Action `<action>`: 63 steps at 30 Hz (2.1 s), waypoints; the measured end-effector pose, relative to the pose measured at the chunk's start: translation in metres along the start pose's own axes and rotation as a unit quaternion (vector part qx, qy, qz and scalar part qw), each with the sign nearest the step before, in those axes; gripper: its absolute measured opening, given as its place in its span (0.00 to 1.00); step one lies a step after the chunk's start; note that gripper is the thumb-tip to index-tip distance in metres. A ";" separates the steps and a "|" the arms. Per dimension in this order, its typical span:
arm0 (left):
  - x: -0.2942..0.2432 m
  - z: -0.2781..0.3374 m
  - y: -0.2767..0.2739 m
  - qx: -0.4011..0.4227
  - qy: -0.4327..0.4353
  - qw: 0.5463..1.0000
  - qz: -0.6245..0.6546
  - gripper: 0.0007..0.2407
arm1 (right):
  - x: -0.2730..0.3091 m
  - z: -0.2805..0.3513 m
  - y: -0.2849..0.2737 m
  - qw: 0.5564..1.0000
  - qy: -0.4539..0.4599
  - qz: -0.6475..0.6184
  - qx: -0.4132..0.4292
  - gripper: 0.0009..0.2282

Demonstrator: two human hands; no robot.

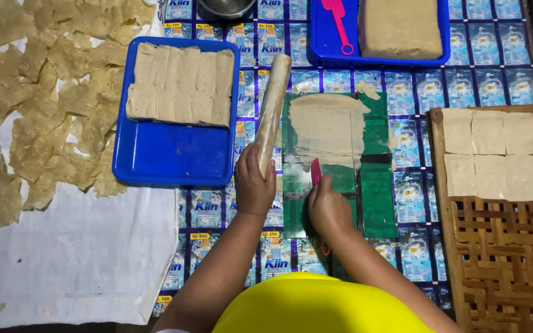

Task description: Rolling out dough into thin sheets and cutting them into square pieces for wrappers.

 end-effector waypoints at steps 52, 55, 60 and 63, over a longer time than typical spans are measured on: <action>-0.006 0.000 0.000 0.006 -0.014 1.000 -0.010 0.18 | -0.170 -0.090 -0.163 0.926 -0.134 0.343 -0.077 0.09; -0.006 0.000 0.001 0.008 -0.015 1.000 -0.011 0.18 | -0.156 -0.091 -0.165 0.915 -0.148 0.370 -0.061 0.09; -0.006 0.001 0.003 0.006 -0.021 1.000 -0.022 0.18 | -0.147 -0.101 -0.144 0.861 -0.283 0.365 -0.213 0.06; -0.009 0.000 0.000 0.021 -0.036 0.999 -0.016 0.18 | -0.139 -0.110 -0.132 0.857 -0.323 0.333 -0.223 0.07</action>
Point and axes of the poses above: each hand's wrist, its own z-axis away from the middle knuckle, its own y-axis out of the palm, x = y × z, the point moved 1 cm from there along -z, towards the middle knuckle, and after that the axes turned 9 degrees about x, right-handed, at the moved point
